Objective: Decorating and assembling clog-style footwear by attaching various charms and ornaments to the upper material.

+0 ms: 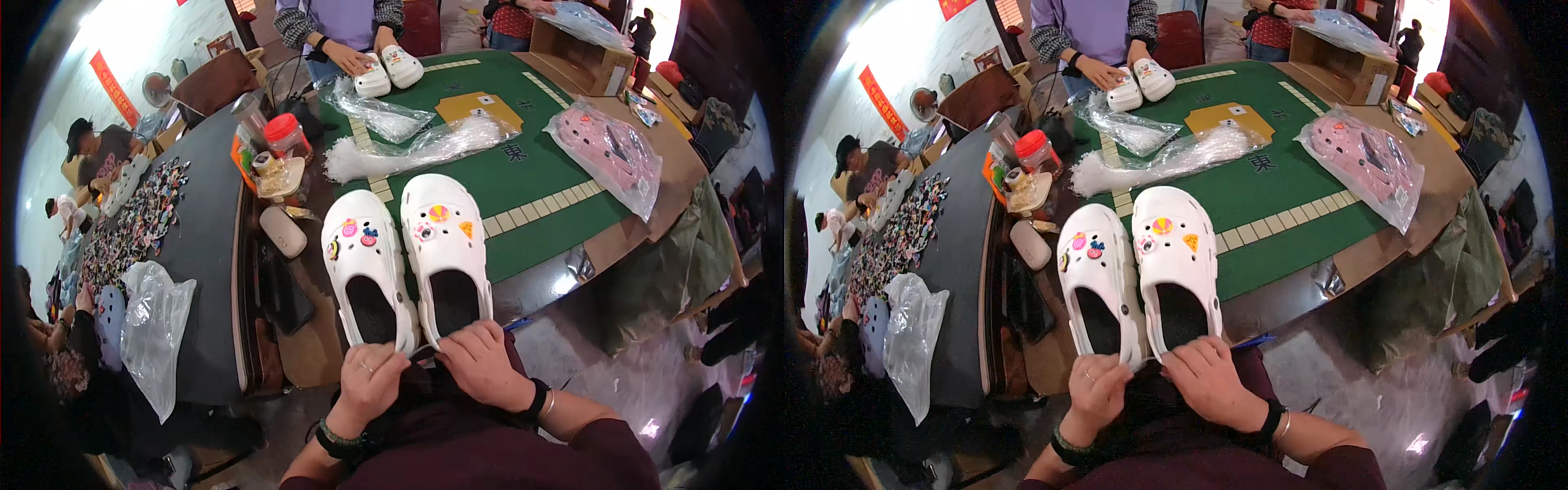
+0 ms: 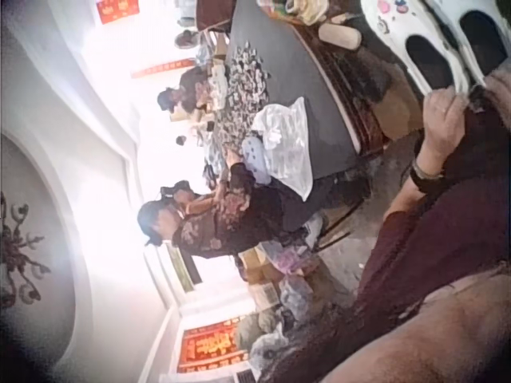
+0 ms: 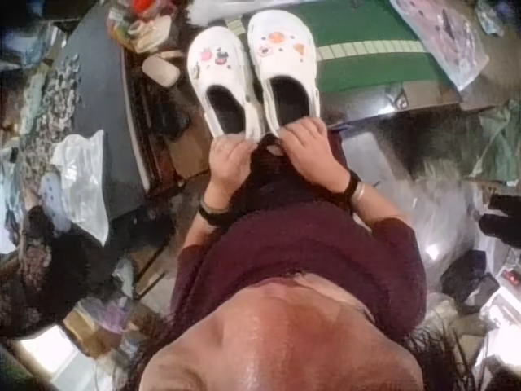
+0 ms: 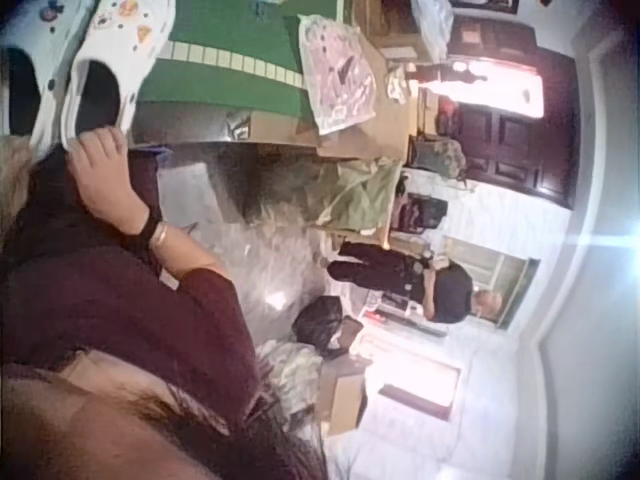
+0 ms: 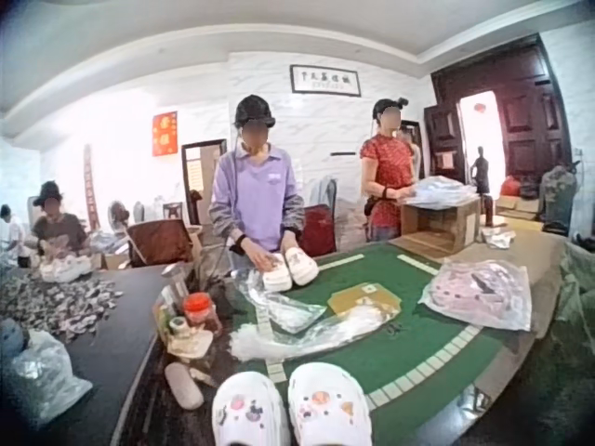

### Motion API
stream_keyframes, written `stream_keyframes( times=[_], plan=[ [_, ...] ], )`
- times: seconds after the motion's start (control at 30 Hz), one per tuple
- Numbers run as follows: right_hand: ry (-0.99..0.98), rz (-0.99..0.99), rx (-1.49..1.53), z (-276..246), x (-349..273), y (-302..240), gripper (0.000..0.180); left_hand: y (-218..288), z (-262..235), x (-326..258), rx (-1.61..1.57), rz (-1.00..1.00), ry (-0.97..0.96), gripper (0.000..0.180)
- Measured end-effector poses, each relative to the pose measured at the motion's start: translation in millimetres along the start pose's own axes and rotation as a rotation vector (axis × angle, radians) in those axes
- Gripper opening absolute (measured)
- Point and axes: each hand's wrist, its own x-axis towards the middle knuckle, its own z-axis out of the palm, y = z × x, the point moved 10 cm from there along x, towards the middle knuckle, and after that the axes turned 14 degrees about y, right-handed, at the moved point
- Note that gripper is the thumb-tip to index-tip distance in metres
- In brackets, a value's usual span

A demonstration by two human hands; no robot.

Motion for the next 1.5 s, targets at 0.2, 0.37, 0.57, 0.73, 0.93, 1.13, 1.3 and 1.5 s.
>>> stream_keyframes(
  times=[0.2,0.37,0.57,0.73,0.93,1.13,1.3,1.5],
  plan=[
    [-0.032,0.091,0.053,1,27,15,0.036,-17,2,27,-0.023,-0.098,0.052,0.013],
    [-0.089,0.085,0.088,-1,39,23,0.034,-33,5,41,0.022,-0.216,0.024,0.009],
    [-0.129,0.220,0.251,-9,67,42,0.025,-37,-5,65,0.048,-0.164,0.156,0.009],
    [-0.151,0.310,0.319,-10,92,53,0.031,-54,-8,77,0.026,-0.228,0.239,0.005],
    [-0.051,0.395,0.353,-7,121,76,0.033,-84,-5,98,-0.028,-0.294,0.317,0.004],
    [-0.025,0.392,0.277,7,122,87,0.022,-125,-2,95,-0.072,-0.473,0.349,0.005],
    [-0.246,0.336,0.326,2,120,65,0.037,-107,-9,92,-0.071,-0.481,0.334,0.004],
    [-0.415,0.573,0.715,-6,100,84,0.043,-65,-8,81,-0.079,-0.379,0.279,0.004]
  ],
)
